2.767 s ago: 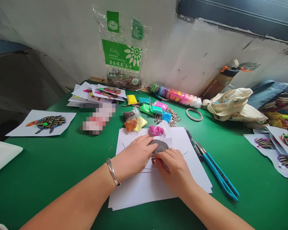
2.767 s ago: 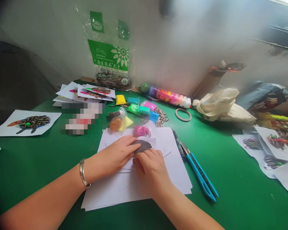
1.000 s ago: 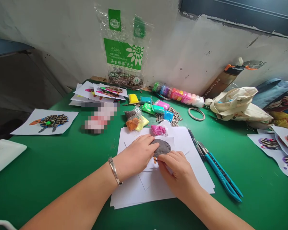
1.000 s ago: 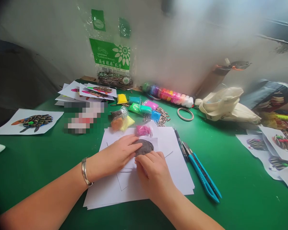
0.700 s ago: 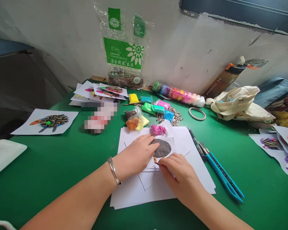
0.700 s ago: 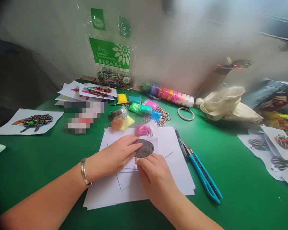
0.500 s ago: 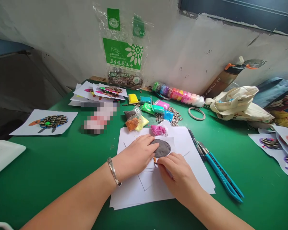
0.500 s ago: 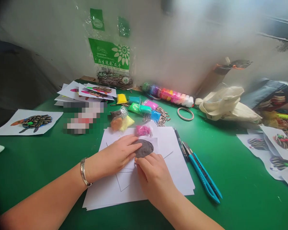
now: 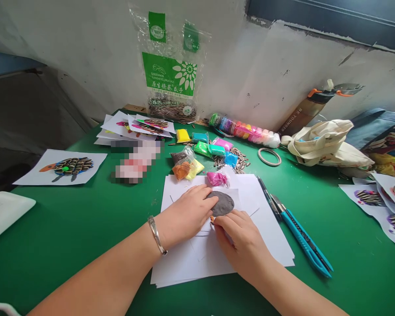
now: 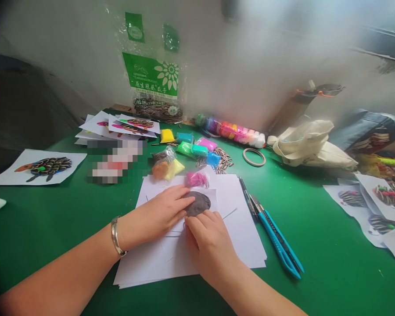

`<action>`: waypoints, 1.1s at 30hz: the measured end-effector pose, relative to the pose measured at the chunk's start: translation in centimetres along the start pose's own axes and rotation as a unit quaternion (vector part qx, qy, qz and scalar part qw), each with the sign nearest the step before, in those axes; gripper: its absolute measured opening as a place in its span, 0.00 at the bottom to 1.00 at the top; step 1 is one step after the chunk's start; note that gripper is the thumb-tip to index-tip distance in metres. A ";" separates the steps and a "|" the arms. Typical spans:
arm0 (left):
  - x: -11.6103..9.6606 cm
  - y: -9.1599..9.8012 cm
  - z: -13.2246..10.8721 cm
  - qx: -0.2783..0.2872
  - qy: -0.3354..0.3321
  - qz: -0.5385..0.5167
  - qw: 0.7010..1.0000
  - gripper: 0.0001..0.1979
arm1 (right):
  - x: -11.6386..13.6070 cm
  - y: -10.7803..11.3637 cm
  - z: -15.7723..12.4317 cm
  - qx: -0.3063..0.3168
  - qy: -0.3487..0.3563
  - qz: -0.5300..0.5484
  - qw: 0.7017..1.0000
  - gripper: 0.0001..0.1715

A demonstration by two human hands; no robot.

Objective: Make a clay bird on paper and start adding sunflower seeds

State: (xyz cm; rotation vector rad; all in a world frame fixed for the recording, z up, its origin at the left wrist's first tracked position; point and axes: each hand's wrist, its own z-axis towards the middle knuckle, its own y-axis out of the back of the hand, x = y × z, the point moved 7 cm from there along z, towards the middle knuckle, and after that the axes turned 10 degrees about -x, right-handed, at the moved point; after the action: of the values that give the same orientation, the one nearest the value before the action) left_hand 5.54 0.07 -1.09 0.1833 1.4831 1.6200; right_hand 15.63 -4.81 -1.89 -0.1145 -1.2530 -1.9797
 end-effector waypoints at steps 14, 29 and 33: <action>0.1 -0.1 0.0 0.000 0.005 -0.008 1.000 0.10 | 0.1 0.6 0.3 -0.014 -0.008 0.010 1.000 0.11; 0.1 0.0 0.1 0.010 0.016 -0.015 1.000 0.12 | -1.4 3.2 1.3 -0.060 -0.027 0.006 0.998 0.08; 0.1 0.2 0.3 0.013 0.015 -0.014 1.000 0.06 | -1.2 3.2 1.3 -0.061 -0.026 0.008 0.998 0.09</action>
State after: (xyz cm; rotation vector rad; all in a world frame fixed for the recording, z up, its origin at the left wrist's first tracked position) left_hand 5.58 0.37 -0.87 0.1528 1.5227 1.5889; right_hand 18.20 -3.80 0.55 -0.2379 -1.1605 -2.0498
